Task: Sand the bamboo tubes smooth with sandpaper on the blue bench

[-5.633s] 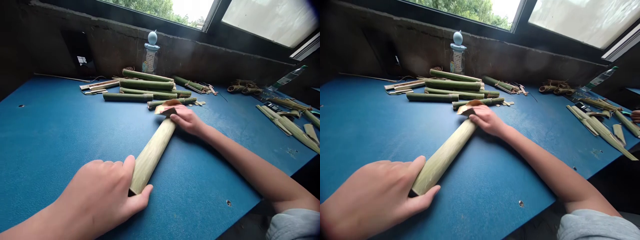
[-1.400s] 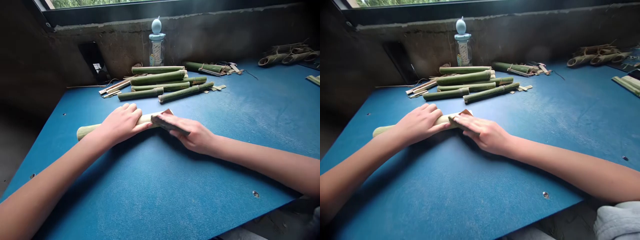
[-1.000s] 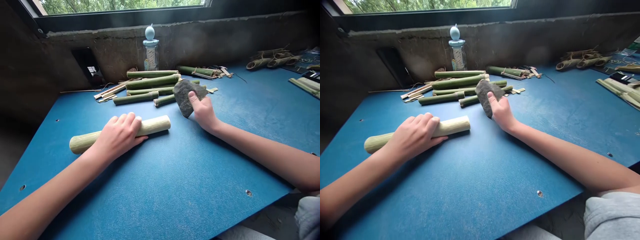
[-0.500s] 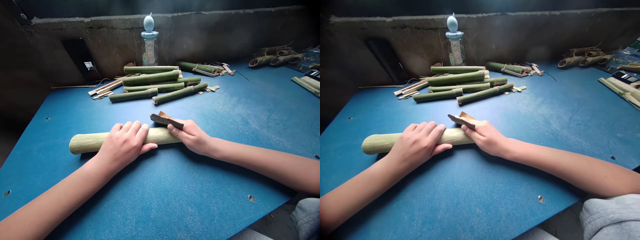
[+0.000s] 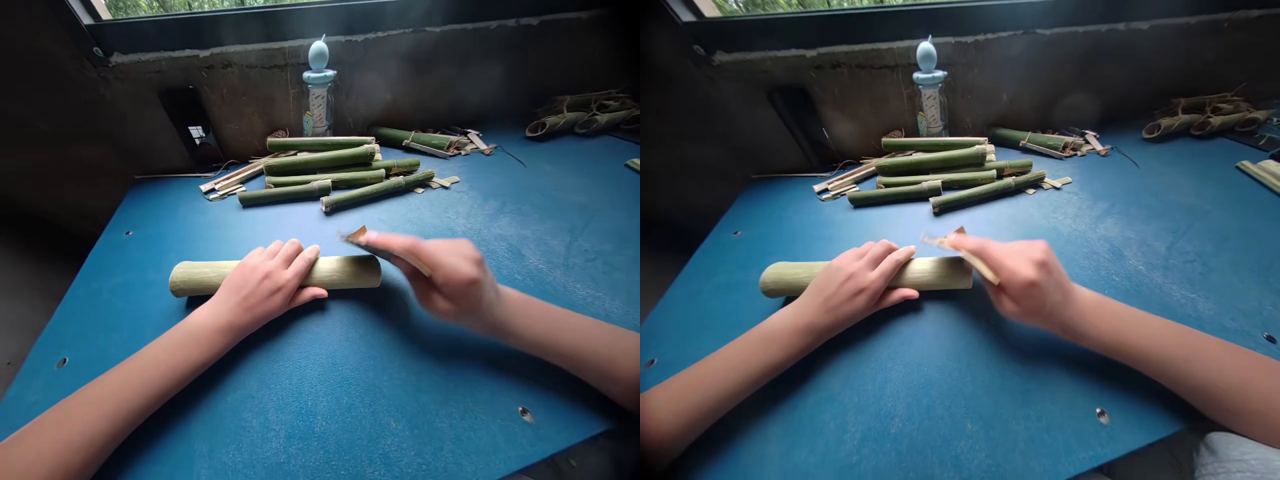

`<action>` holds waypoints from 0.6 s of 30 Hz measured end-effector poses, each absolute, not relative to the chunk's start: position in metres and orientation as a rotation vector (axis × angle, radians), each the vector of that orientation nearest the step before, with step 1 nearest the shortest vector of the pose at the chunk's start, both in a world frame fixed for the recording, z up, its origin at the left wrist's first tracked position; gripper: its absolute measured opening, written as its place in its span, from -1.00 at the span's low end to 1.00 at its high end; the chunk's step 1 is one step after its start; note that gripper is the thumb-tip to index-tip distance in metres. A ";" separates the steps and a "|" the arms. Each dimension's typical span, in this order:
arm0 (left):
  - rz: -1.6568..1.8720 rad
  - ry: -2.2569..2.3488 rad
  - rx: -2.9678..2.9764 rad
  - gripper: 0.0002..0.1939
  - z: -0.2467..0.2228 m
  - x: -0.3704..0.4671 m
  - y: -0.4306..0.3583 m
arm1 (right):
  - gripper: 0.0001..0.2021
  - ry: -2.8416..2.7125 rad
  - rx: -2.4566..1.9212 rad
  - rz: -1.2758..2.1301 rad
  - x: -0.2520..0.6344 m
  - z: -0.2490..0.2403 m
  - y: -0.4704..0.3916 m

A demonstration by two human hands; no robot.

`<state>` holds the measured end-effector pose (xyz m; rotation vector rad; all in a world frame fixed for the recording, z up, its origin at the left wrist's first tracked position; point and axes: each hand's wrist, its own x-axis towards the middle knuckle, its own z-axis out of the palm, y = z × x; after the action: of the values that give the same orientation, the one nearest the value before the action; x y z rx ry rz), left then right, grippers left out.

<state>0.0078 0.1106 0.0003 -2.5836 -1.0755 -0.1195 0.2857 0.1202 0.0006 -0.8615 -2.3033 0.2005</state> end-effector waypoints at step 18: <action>-0.111 -1.201 -2.573 -0.35 0.000 0.006 0.126 | -0.53 -2.461 -0.739 0.265 0.265 -0.020 0.115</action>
<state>0.0064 0.1260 -0.0001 -2.5728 -1.2009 -0.1106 0.2654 0.1154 -0.0197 -0.7393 -2.4611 0.2653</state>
